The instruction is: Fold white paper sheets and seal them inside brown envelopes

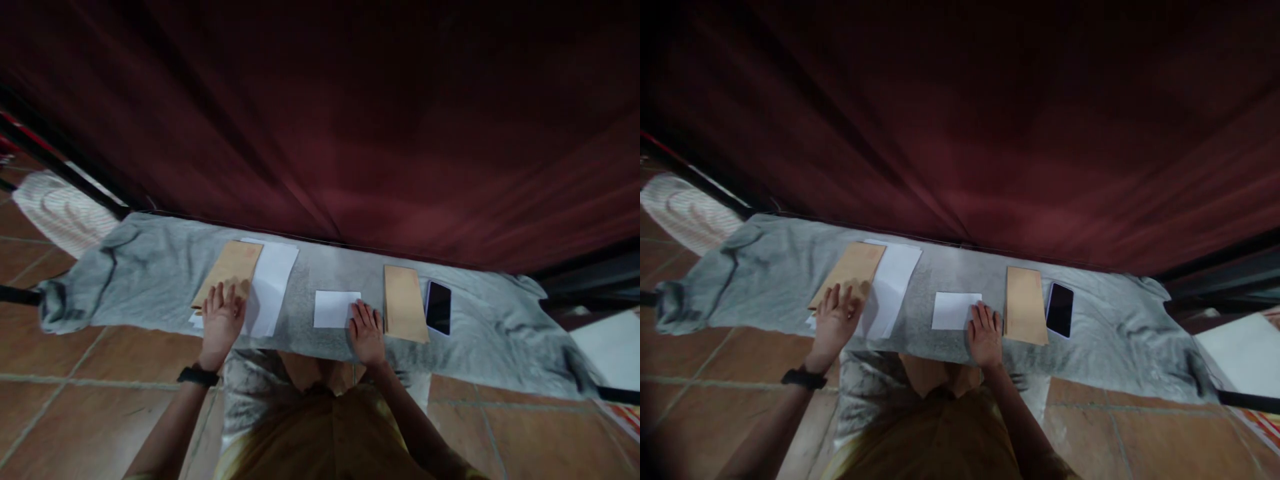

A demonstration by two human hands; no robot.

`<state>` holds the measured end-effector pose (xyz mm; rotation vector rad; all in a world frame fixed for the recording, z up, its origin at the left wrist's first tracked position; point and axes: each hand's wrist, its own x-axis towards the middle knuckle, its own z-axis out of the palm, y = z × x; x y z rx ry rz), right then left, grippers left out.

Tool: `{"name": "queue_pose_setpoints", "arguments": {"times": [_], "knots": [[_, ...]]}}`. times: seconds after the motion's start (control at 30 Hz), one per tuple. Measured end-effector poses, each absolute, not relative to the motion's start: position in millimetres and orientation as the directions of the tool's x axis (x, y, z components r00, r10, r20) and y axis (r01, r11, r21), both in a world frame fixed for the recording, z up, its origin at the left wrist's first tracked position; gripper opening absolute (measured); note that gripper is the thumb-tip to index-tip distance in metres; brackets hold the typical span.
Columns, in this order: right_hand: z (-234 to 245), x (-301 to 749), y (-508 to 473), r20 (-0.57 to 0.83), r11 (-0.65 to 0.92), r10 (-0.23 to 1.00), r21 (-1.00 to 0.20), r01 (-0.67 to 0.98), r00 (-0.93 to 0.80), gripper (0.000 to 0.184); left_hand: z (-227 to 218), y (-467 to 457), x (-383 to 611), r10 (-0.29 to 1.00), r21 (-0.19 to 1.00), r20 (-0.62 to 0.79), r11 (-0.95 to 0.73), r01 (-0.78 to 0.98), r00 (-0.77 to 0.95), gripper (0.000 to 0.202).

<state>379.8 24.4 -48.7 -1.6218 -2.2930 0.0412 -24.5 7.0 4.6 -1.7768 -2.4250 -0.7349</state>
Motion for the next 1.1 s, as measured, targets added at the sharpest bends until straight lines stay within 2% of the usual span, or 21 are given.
{"name": "queue_pose_setpoints", "arguments": {"times": [0.13,0.27,0.37,0.43,0.57,0.63,0.83,1.0,1.1], "knots": [[-47.5,380.3,24.9,0.236,0.332,0.931,-0.226,0.916,-0.279,0.048,7.5,-1.5,-6.4,0.902,0.357,0.343,0.133,0.925,-0.262,0.054],[-45.6,378.7,28.2,0.222,0.287,0.948,-0.279,0.916,-0.229,0.050,-1.2,-1.2,43.7,0.930,0.408,0.361,-0.090,0.909,-0.070,0.052],[-42.6,373.4,33.0,0.202,0.161,0.975,-0.337,0.928,-0.096,0.056,-18.7,-4.9,99.9,0.957,0.482,0.284,-0.203,0.852,0.067,0.053],[-39.7,369.5,37.0,0.177,0.067,0.984,-0.352,0.934,-0.004,0.058,-32.1,-9.4,134.5,0.966,0.516,0.237,-0.217,0.829,0.105,0.055],[-34.3,366.7,47.1,0.125,-0.028,0.989,-0.352,0.935,0.077,0.048,-52.4,-16.5,174.2,0.963,0.484,0.255,-0.203,0.851,0.085,0.056],[-33.4,367.4,54.0,0.102,-0.058,0.990,-0.370,0.927,0.102,0.041,-57.3,-16.4,179.5,0.961,0.506,0.272,-0.183,0.843,0.045,0.056],[-40.1,370.1,71.3,0.013,-0.146,0.981,-0.615,0.775,0.196,0.028,-59.7,-5.4,173.6,0.970,0.678,0.230,-0.101,0.728,-0.080,0.050],[-45.4,374.5,72.3,0.018,-0.104,0.985,-0.729,0.676,0.171,0.019,-63.1,-0.4,171.7,0.968,0.823,0.144,-0.002,0.568,-0.205,0.048],[-42.7,376.9,73.1,0.021,-0.060,0.991,-0.814,0.578,0.132,0.015,-66.3,4.5,168.9,0.960,0.887,0.097,0.036,0.460,-0.261,0.055]]}}
